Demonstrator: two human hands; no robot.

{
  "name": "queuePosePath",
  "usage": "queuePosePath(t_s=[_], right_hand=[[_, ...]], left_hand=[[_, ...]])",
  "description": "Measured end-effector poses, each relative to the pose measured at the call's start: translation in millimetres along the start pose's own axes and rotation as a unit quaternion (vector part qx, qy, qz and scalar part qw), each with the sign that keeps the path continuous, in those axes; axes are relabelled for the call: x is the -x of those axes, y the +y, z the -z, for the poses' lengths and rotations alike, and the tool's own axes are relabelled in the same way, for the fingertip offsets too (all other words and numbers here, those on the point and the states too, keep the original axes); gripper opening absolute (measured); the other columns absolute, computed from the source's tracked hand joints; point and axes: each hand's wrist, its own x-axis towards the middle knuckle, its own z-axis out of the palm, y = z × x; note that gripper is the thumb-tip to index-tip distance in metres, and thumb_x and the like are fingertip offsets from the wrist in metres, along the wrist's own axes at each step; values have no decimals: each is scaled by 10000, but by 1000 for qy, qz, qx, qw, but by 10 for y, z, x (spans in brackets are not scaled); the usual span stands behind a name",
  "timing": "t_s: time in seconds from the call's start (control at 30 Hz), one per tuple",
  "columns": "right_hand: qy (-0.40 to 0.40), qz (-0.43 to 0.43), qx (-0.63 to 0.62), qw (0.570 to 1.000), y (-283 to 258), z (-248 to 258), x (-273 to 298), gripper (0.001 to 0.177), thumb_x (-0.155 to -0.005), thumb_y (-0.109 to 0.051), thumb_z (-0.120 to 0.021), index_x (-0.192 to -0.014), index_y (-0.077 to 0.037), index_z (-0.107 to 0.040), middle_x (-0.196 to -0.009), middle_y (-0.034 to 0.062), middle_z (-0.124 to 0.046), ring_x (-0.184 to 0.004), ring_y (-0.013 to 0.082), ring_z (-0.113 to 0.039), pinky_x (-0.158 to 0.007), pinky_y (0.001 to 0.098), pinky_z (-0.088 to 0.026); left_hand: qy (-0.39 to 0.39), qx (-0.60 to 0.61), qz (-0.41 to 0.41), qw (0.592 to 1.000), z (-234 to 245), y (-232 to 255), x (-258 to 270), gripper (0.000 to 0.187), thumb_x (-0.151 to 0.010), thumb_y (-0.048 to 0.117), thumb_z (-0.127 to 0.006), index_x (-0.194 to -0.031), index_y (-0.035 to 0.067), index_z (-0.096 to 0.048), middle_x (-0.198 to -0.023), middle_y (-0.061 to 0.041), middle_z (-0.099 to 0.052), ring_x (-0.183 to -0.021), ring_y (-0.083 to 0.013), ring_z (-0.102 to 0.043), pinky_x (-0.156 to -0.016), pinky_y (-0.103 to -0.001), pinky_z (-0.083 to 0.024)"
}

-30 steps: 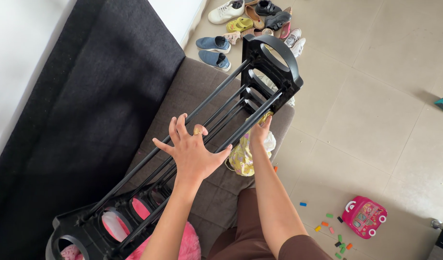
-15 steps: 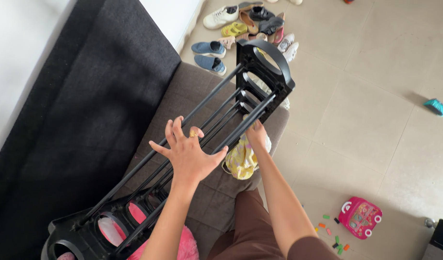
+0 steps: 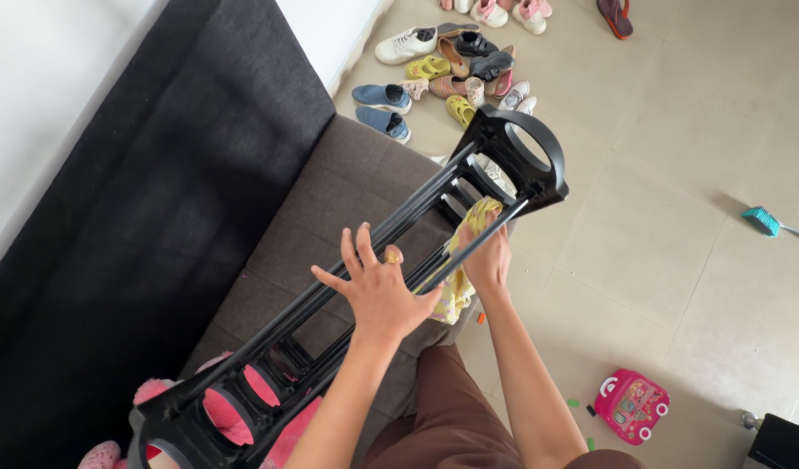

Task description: The person wipes down a black plastic shoe rack with a cloth, cleaning the shelves and the frame before moving it aside.

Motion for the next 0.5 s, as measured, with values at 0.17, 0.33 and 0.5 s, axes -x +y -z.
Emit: queuePosePath(t_s=[0.17, 0.33, 0.5], right_hand=[[-133, -104, 147, 975, -45, -190, -220, 451, -882, -258, -627, -1233, 24, -616, -1310, 274, -516, -1135, 409, -611, -937, 465, -523], [-190, -130, 256, 939, 110, -357, -394, 445, -879, -263, -626, -1204, 41, -633, -1241, 282, -618, -1088, 412, -665, -884, 471, -559], [-262, -199, 255, 909, 245, -379, -491, 322, -897, -263, -616, -1034, -11, -762, -1076, 217, -744, -1017, 372, -728, -872, 456, -584]], left_hand=[[30, 9, -21, 999, -96, -6, 89, 825, -578, 647, -814, -1104, 24, -685, -1528, -183, -221, -1474, -446, -50, -952, -919, 18], [56, 26, -31, 998, -209, 21, 171, 764, -646, 676, -765, -1030, 19, -703, -1524, -203, -249, -1484, -467, -72, -944, -931, 4], [89, 25, -58, 994, -240, 16, 201, 808, -633, 682, -773, -1036, -15, -696, -1500, -238, -267, -1454, -499, -94, -901, -947, -7]])
